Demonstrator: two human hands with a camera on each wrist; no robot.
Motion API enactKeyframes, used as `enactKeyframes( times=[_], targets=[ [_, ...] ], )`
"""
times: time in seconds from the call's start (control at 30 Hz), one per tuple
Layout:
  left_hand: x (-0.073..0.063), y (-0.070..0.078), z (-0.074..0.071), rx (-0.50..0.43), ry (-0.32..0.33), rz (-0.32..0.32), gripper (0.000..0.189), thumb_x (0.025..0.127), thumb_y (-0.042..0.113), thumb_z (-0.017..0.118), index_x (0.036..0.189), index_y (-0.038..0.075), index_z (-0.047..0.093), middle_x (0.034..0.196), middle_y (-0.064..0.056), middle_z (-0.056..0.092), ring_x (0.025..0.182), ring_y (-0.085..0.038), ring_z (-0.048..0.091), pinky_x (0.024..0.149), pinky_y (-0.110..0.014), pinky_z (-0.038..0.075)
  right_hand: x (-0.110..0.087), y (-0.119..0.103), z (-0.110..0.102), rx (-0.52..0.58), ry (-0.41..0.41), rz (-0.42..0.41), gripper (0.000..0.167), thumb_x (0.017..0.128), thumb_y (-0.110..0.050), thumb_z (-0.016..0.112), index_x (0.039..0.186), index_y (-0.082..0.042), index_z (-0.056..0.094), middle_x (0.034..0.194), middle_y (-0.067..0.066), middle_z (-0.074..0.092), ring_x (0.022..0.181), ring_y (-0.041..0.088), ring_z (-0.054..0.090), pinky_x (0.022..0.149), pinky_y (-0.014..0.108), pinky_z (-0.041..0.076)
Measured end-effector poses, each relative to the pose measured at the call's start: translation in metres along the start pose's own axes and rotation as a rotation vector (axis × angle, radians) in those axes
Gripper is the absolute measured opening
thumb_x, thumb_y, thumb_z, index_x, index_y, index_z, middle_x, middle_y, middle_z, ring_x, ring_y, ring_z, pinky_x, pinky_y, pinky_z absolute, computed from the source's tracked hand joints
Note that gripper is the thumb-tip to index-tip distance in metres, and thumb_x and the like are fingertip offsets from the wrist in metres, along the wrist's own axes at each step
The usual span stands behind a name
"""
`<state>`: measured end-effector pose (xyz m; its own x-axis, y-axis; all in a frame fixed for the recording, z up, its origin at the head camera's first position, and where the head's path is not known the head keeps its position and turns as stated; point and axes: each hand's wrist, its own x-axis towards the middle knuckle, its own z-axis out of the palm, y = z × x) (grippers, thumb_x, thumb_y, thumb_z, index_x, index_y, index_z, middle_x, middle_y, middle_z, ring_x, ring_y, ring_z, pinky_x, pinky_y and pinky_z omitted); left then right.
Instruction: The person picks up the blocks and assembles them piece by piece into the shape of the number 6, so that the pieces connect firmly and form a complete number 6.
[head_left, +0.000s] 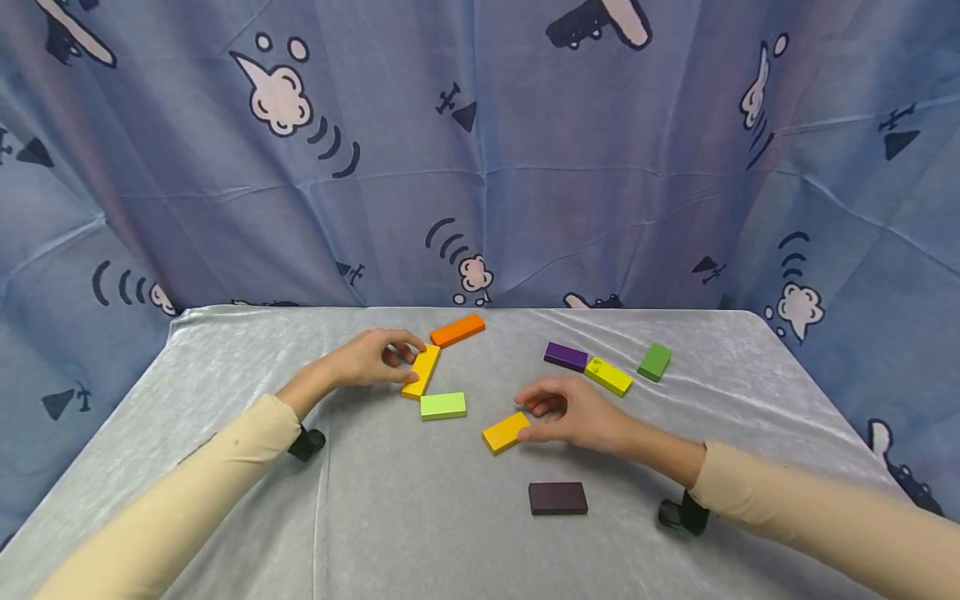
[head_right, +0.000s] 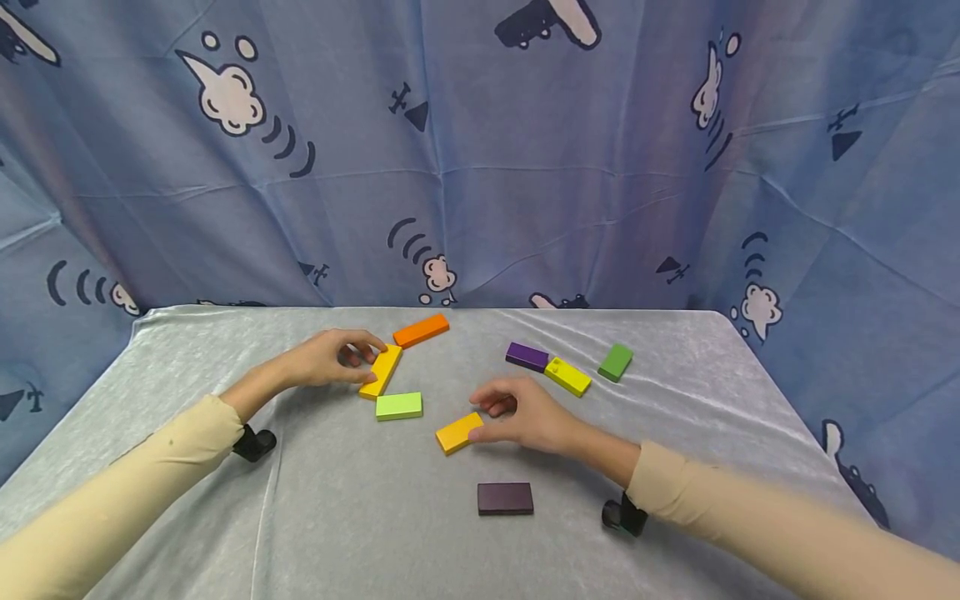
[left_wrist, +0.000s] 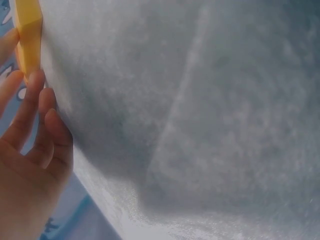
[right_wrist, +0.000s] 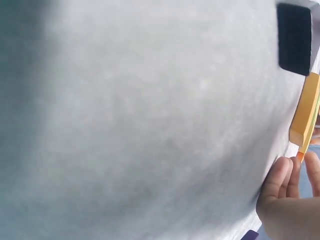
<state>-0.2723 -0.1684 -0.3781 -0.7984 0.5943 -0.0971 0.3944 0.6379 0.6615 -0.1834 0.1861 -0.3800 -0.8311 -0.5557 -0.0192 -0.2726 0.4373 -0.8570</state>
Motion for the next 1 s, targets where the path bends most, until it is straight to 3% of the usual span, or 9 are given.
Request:
enactKeyframes(
  times=[0.3, 0.6, 1.0],
  targets=[
    [0.000, 0.000, 0.000, 0.005, 0.003, -0.012, 0.046, 0.091, 0.022, 0.080, 0.132, 0.008, 0.065, 0.111, -0.006, 0.067, 0.097, -0.023, 0.063, 0.085, -0.038, 0.052, -0.003, 0.006, 0.004, -0.062, -0.003, -0.035, 0.048, 0.080, -0.017, 0.090, 0.120, 0.000, 0.069, 0.112, 0.005, 0.068, 0.096, 0.027, 0.061, 0.074, 0.028, 0.051],
    [0.000, 0.000, 0.000, 0.006, 0.000, -0.013, 0.046, 0.091, 0.022, 0.080, 0.132, 0.008, 0.065, 0.111, -0.005, 0.067, 0.098, -0.022, 0.063, 0.086, -0.038, 0.052, 0.000, 0.005, 0.008, -0.101, -0.018, -0.041, 0.046, 0.081, -0.018, 0.089, 0.120, -0.003, 0.070, 0.112, 0.001, 0.068, 0.096, 0.024, 0.060, 0.083, 0.033, 0.050],
    [-0.001, 0.001, 0.000, 0.010, 0.000, -0.013, 0.046, 0.091, 0.023, 0.080, 0.132, 0.007, 0.064, 0.110, -0.006, 0.067, 0.097, -0.023, 0.063, 0.083, -0.037, 0.052, 0.003, 0.004, 0.011, -0.129, 0.019, -0.052, 0.031, 0.082, -0.009, 0.086, 0.110, -0.004, 0.074, 0.105, 0.000, 0.069, 0.090, 0.023, 0.059, 0.081, 0.032, 0.051]
  ],
)
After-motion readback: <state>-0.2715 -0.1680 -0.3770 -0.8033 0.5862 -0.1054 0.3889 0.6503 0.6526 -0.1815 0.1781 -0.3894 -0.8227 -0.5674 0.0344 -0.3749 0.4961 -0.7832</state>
